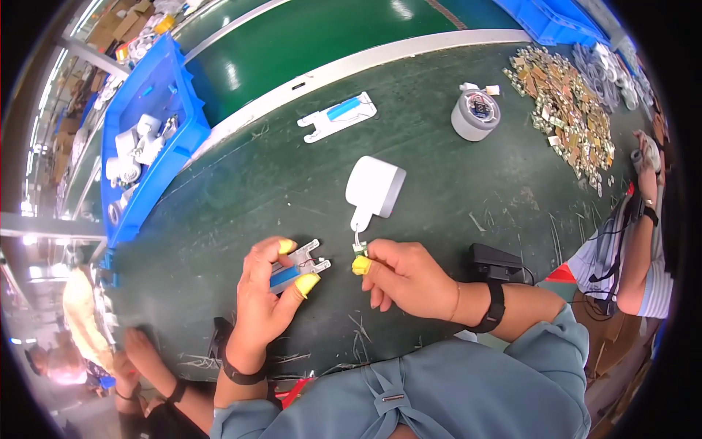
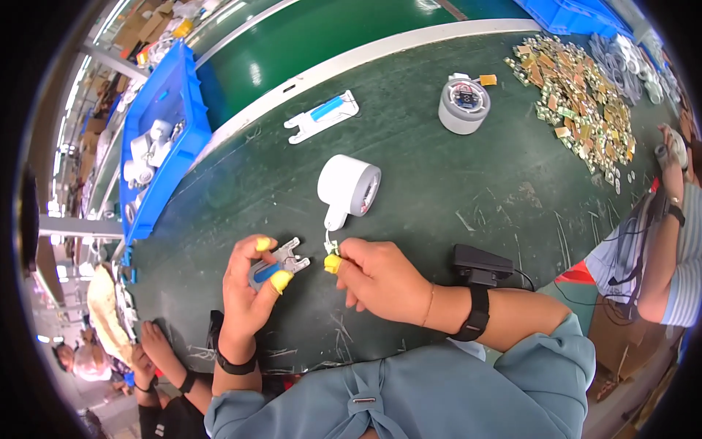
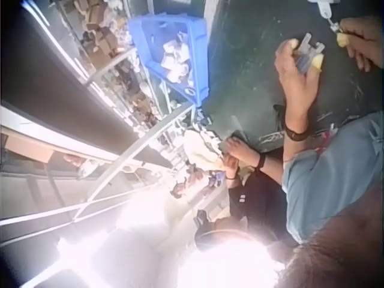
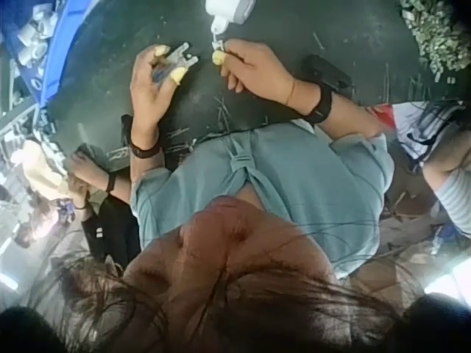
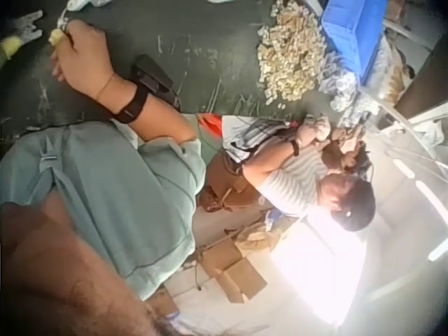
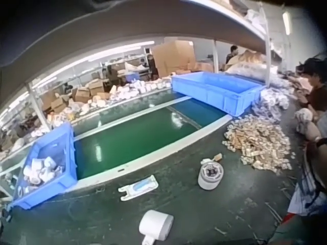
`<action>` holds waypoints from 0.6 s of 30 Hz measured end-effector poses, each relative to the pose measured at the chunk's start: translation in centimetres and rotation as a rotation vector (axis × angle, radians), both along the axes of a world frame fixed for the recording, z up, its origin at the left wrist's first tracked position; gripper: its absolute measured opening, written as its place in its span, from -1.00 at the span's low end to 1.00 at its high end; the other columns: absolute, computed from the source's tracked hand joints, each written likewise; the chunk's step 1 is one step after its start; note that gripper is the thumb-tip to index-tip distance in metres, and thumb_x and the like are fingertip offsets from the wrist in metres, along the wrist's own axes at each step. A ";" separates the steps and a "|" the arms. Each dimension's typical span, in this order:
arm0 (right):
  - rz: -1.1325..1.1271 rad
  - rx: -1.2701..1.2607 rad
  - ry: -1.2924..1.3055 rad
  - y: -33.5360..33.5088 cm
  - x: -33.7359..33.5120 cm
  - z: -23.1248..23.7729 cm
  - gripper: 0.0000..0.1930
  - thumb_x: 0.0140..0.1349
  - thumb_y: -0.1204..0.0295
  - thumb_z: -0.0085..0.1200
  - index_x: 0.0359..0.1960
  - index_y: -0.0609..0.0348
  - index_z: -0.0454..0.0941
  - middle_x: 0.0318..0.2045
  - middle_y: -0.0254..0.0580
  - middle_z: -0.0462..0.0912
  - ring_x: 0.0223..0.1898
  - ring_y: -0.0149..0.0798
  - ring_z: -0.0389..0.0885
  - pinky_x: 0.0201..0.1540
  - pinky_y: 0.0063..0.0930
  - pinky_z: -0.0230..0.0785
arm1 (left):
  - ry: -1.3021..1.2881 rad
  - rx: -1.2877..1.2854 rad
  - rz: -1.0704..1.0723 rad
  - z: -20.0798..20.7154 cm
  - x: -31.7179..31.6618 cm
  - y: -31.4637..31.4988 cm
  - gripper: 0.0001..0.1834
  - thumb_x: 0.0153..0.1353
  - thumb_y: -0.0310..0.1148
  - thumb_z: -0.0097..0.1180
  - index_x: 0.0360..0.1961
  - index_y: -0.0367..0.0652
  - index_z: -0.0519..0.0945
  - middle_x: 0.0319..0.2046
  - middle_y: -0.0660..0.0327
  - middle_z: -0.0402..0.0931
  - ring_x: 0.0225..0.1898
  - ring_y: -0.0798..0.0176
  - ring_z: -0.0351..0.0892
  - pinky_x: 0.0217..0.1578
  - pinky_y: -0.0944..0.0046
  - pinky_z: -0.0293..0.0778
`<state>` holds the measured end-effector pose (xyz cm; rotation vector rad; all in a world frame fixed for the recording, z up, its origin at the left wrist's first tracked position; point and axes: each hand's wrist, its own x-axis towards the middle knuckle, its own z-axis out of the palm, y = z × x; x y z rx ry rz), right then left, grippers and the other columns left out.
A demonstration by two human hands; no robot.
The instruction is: Assembling small electronic and plastic components on a production line.
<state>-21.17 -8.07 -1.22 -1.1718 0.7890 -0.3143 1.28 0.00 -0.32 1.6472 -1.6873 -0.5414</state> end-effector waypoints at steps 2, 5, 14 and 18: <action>0.014 -0.004 0.004 -0.2 -0.1 0.1 -0.87 0.37 0.50 -0.15 -0.32 0.29 0.41 -0.45 -0.26 0.59 -0.54 -0.49 0.60 -0.55 -0.62 0.47 | -0.019 0.068 0.027 0.6 0.2 0.5 -0.40 -0.05 -0.37 0.38 0.04 -0.22 0.42 -0.02 0.08 0.45 -0.18 0.14 0.50 -0.11 0.21 0.42; 0.010 -0.008 0.005 -0.1 0.0 0.1 -0.86 0.37 0.47 -0.13 -0.32 0.28 0.40 -0.46 -0.25 0.58 -0.56 -0.49 0.58 -0.58 -0.60 0.44 | -0.455 0.110 -0.100 1.7 0.4 0.9 -0.35 -0.15 -0.44 0.38 0.04 -0.25 0.43 -0.03 0.02 0.45 -0.02 -0.06 0.42 0.02 0.09 0.34; 0.016 0.001 -0.024 -0.3 -0.1 -0.3 -0.84 0.36 0.43 -0.11 -0.33 0.27 0.41 -0.47 -0.25 0.57 -0.58 -0.50 0.56 -0.61 -0.58 0.41 | -0.247 -0.224 -0.172 -0.4 0.3 0.4 -0.34 -0.18 -0.61 0.34 0.06 -0.26 0.43 -0.08 -0.01 0.42 -0.13 -0.01 0.50 -0.17 0.15 0.48; 0.034 -0.017 -0.013 -0.1 -0.1 0.2 -0.84 0.36 0.43 -0.11 -0.33 0.27 0.41 -0.48 -0.26 0.57 -0.58 -0.50 0.55 -0.60 -0.57 0.42 | -0.219 -0.352 -0.219 -0.1 0.3 0.7 -0.32 -0.19 -0.59 0.36 0.06 -0.26 0.40 -0.09 -0.02 0.40 -0.16 0.03 0.50 -0.21 0.16 0.49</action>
